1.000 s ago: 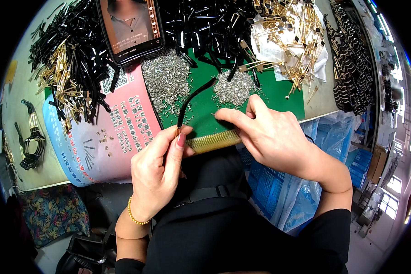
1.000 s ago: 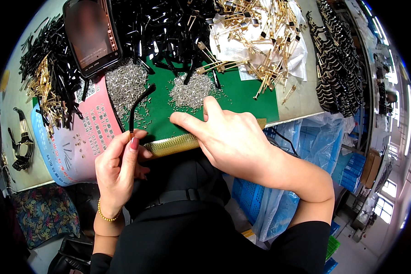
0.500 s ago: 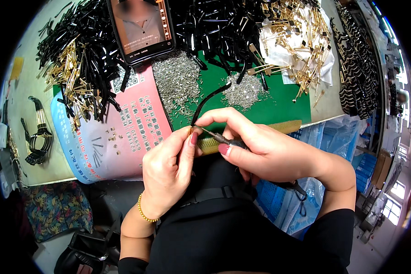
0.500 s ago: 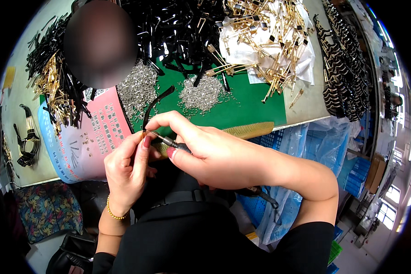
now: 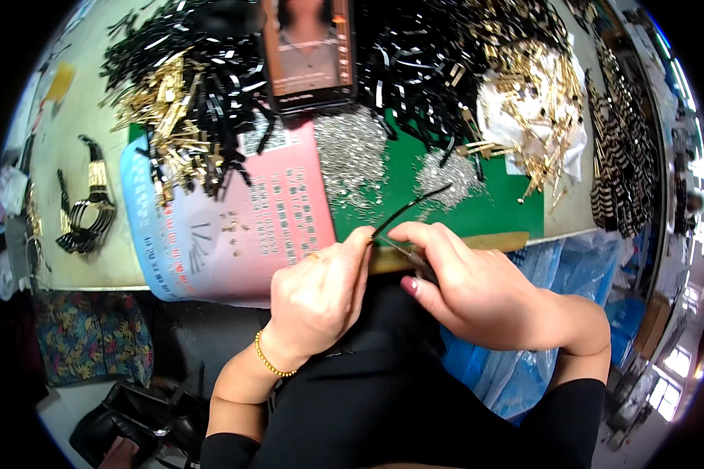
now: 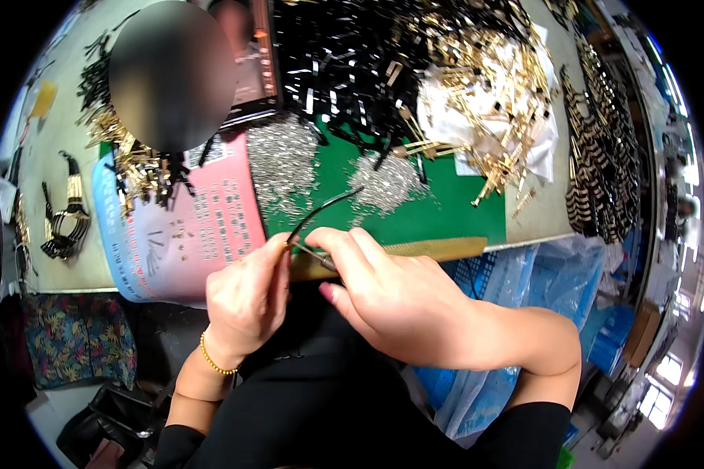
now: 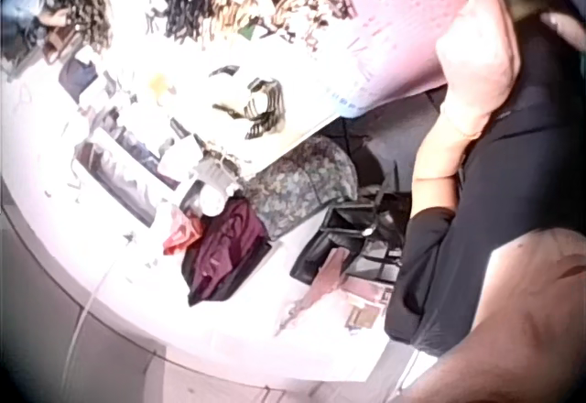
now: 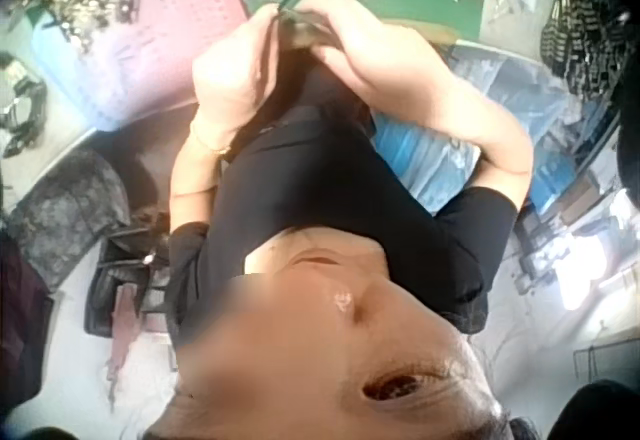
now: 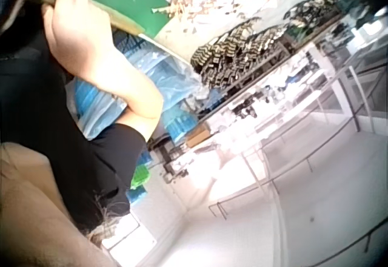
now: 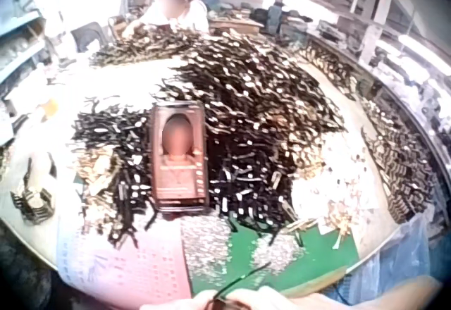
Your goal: The person assembles eyeglasses by hand at a workbench. They pick up frames and temple arms, insert metal components, and use a comb to smooth the plastic arms. The process is repeated for multiple units.
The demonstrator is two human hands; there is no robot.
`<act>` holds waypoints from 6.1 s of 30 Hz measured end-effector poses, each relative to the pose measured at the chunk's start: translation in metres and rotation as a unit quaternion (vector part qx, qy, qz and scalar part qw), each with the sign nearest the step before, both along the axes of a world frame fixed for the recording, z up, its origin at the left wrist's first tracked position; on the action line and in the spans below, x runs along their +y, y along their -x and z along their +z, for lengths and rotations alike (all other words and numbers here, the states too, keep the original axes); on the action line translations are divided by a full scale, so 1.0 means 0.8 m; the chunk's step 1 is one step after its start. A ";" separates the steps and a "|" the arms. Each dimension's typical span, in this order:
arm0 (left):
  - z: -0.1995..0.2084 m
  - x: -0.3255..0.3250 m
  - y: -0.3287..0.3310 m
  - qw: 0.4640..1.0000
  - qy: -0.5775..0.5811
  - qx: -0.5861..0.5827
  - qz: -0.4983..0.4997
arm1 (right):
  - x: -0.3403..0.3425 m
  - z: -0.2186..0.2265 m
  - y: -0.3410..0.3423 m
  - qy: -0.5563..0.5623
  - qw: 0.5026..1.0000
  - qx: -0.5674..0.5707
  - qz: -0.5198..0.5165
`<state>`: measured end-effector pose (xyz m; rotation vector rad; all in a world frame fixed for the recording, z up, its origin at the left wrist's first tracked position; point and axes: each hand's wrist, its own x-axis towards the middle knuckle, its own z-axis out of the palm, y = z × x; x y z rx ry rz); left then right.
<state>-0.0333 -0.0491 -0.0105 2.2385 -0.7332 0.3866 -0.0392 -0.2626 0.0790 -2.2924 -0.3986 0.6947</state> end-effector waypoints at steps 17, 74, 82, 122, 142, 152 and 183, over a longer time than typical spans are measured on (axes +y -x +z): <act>0.032 0.155 -0.088 0.957 0.114 0.087 0.252 | 0.135 -0.030 -0.155 0.055 0.984 -0.155 0.072; 0.022 -0.006 0.021 0.882 0.218 0.417 -0.022 | -0.063 -0.035 0.021 0.149 0.975 -0.163 0.019; 0.015 -0.007 0.019 0.860 0.251 0.444 -0.007 | -0.058 -0.034 0.016 0.147 0.977 -0.154 0.022; -0.006 -0.010 0.005 0.998 -0.013 0.025 -0.063 | -0.028 0.008 -0.026 -0.258 0.835 0.454 -0.170; -0.029 0.049 -0.027 0.928 0.295 0.153 0.165 | -0.111 -0.021 -0.121 0.246 0.868 -0.391 -0.183; -0.025 0.056 -0.026 0.902 0.366 0.185 0.138 | -0.100 0.017 -0.096 -0.036 0.871 -0.413 -0.262; -0.031 0.036 -0.008 0.922 0.352 0.100 0.123 | -0.127 -0.024 -0.039 0.192 0.884 -0.253 -0.344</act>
